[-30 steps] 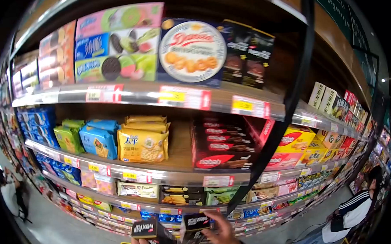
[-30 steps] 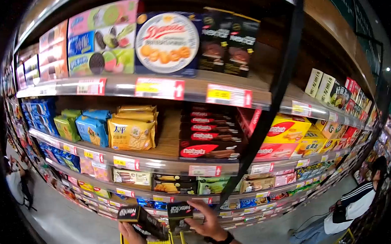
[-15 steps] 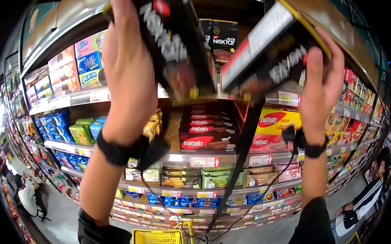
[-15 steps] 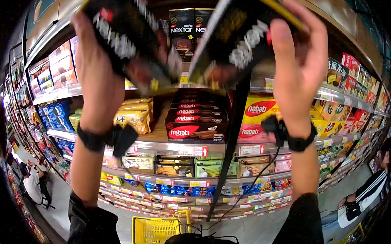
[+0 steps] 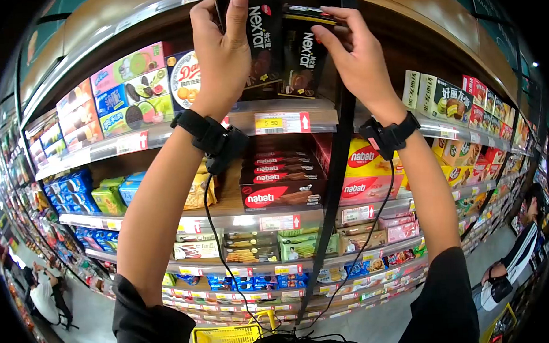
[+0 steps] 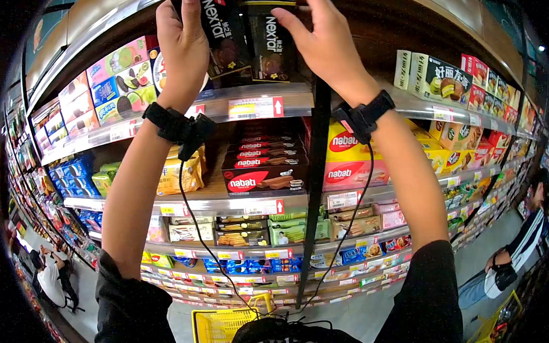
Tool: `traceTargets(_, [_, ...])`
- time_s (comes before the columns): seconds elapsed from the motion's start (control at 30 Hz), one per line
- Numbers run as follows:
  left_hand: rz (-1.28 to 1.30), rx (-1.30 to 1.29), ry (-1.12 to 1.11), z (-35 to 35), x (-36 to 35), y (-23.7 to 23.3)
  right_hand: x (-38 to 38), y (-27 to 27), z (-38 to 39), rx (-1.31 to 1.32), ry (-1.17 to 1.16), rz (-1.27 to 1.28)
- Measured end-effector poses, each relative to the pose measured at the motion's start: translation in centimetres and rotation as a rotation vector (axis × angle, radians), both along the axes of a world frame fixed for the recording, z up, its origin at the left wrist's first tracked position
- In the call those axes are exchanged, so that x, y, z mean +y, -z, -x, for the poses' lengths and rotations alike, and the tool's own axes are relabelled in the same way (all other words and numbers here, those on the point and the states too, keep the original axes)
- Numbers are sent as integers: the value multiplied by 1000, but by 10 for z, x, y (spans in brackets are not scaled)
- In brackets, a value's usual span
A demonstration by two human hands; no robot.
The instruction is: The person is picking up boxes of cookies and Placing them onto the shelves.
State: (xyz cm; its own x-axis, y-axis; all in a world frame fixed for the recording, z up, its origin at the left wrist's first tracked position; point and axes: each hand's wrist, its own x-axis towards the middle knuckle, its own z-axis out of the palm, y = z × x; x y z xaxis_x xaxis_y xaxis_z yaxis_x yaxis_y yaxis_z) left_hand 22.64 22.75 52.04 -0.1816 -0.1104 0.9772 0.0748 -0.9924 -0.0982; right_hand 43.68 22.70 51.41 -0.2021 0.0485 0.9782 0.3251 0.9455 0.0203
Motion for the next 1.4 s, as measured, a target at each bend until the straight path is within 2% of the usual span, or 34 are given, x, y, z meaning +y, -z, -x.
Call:
traceTargets(0.13, [-12,-37,-103,-7,7,0,8,2,-5,2,36,38])
traceTargets(0.17, [4,-20,1,-9,7,0,6,3,-5,9,46,41])
traceTargets(0.23, [66,8,71,-13,8,2,6,4,-4,7,123,-20])
traceTargets(0.3, [24,-4,75,-15,10,1,7,4,-4,6,139,-82])
traceTargets(0.33, [-19,-21,74,-13,13,0,1,3,-5,-3,231,-24])
traceTargets(0.37, [-1,-44,-82,-10,17,0,-1,3,-3,-13,322,34])
traceTargets(0.4, [3,-53,-127,-7,21,0,6,3,-1,7,214,-14])
traceTargets(0.47, [76,-17,-177,-8,14,3,6,2,0,2,227,39])
traceTargets(0.5, [-163,-75,-274,-8,38,-4,6,2,0,-1,250,91])
traceTargets(0.57, [-208,-64,-362,-5,39,-4,9,1,2,10,217,41])
traceTargets(0.6, [-209,-64,-363,-5,40,-3,9,0,1,12,272,59])
traceTargets(0.67, [80,-22,-258,-8,26,3,9,-1,0,17,328,75])
traceTargets(0.7, [80,-21,-258,-8,21,3,10,-1,-1,12,364,49])
traceTargets(0.77, [86,12,-474,-8,19,4,17,-2,-2,7,399,25])
traceTargets(0.8, [124,4,-573,-9,20,7,24,-4,-2,34,406,-140])
traceTargets(0.83, [124,4,-576,-8,25,9,23,-5,1,61,411,-305])
traceTargets(0.9, [47,34,-751,-4,37,9,19,-1,2,10,399,-297])
traceTargets(0.97, [123,116,-770,-2,40,11,12,1,4,-40,388,-290])
traceTargets(1.03, [-5,-17,-912,-5,52,11,8,4,8,-33,395,-271])
traceTargets(1.1, [-4,36,-876,4,65,12,3,5,11,-43,409,-236])
traceTargets(1.17, [11,99,-1022,7,63,13,2,6,14,-52,425,-204])
traceTargets(1.4, [-7,96,-1039,11,79,10,19,7,20,-89,504,-13])
